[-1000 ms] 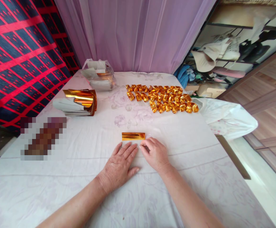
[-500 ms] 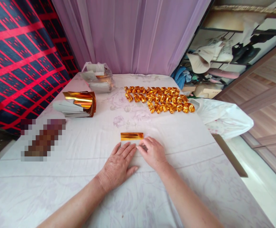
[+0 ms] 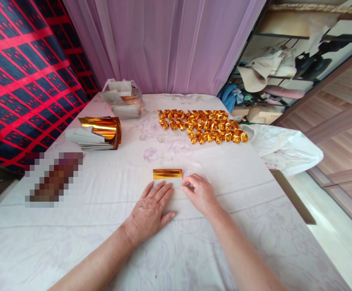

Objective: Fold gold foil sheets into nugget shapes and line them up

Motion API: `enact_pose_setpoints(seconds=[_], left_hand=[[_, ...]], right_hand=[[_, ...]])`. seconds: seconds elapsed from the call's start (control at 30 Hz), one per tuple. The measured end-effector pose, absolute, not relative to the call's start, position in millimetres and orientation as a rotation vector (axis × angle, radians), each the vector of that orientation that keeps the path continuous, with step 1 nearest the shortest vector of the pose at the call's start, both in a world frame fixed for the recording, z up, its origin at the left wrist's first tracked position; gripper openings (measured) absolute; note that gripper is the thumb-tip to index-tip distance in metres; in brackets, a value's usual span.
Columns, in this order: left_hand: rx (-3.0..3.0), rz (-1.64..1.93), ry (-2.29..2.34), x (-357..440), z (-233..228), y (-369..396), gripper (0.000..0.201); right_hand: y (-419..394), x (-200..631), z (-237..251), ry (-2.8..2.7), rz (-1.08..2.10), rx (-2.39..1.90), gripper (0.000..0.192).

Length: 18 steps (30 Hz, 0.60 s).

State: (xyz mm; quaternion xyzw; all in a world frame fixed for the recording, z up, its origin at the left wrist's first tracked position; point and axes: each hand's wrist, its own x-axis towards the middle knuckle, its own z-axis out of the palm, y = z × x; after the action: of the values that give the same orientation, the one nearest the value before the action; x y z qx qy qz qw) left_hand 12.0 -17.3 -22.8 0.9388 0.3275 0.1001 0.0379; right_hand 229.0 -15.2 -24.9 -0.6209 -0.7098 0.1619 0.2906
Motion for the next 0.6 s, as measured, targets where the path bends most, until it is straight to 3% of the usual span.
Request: enact_pose_setpoints(seconds=[0.27, 0.6], left_hand=[[2.868, 0.288, 0.996, 12.3, -20.2, -17.2, 0.062], [2.874, 0.343, 0.989, 11.7, -21.2, -17.5, 0.06]], right_hand=[[-14.1, 232.0, -20.6, -1.917, 0.437, -1.702, 0.013], [-17.9, 221.9, -28.6, -1.839, 0.293, -1.418, 0.014]])
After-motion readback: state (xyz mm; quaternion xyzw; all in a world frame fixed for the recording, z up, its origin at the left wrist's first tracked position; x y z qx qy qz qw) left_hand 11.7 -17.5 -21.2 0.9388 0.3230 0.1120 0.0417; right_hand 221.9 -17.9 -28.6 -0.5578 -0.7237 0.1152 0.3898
